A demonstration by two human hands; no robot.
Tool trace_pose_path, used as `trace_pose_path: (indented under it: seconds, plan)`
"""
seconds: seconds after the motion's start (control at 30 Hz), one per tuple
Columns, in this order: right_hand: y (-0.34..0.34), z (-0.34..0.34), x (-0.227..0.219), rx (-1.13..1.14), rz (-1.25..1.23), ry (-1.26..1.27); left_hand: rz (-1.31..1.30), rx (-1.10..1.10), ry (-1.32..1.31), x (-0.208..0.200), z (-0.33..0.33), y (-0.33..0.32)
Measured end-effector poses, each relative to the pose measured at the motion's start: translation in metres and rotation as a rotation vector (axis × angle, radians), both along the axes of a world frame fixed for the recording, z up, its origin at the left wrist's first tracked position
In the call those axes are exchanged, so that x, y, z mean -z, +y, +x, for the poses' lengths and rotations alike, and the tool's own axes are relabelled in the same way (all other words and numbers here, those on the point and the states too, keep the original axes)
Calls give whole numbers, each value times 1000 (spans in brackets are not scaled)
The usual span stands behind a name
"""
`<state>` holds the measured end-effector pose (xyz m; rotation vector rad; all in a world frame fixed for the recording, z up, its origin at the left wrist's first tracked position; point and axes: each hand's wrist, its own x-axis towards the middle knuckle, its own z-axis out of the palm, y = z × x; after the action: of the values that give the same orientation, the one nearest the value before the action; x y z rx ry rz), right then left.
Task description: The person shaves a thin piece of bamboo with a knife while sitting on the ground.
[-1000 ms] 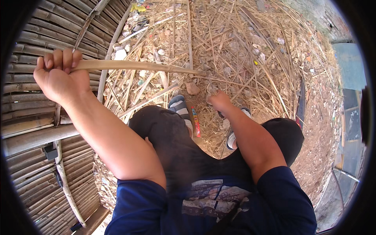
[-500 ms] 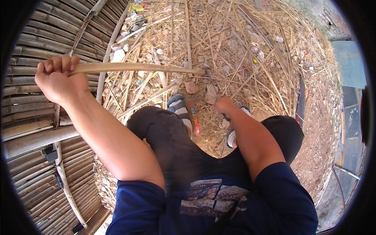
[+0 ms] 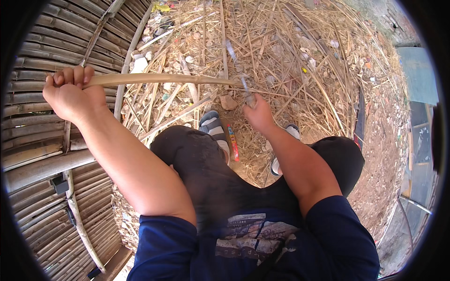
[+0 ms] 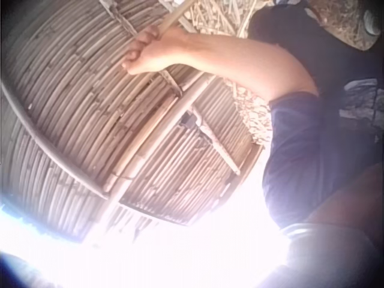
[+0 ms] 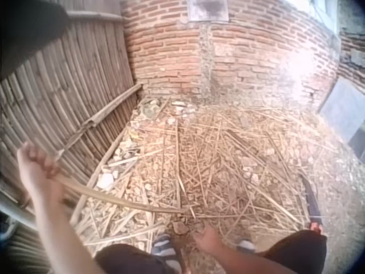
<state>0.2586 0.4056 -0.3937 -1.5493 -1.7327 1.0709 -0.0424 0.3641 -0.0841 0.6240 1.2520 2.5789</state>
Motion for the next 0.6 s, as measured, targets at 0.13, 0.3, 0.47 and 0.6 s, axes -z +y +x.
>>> trace_pose_path:
  seconds: [0.13,0.3,0.47,0.6]
  plan:
    - [24,-5,-24,188,35,147,5,0,-18,1,-3,0]
    - [35,-13,-65,167,267,200,-10,-43,-23,0,2,1]
    - [27,-13,-76,-164,52,82,0,-59,-39,2,-3,0]
    - [7,-13,-41,-319,-117,-165,-8,-87,-43,0,0,0]
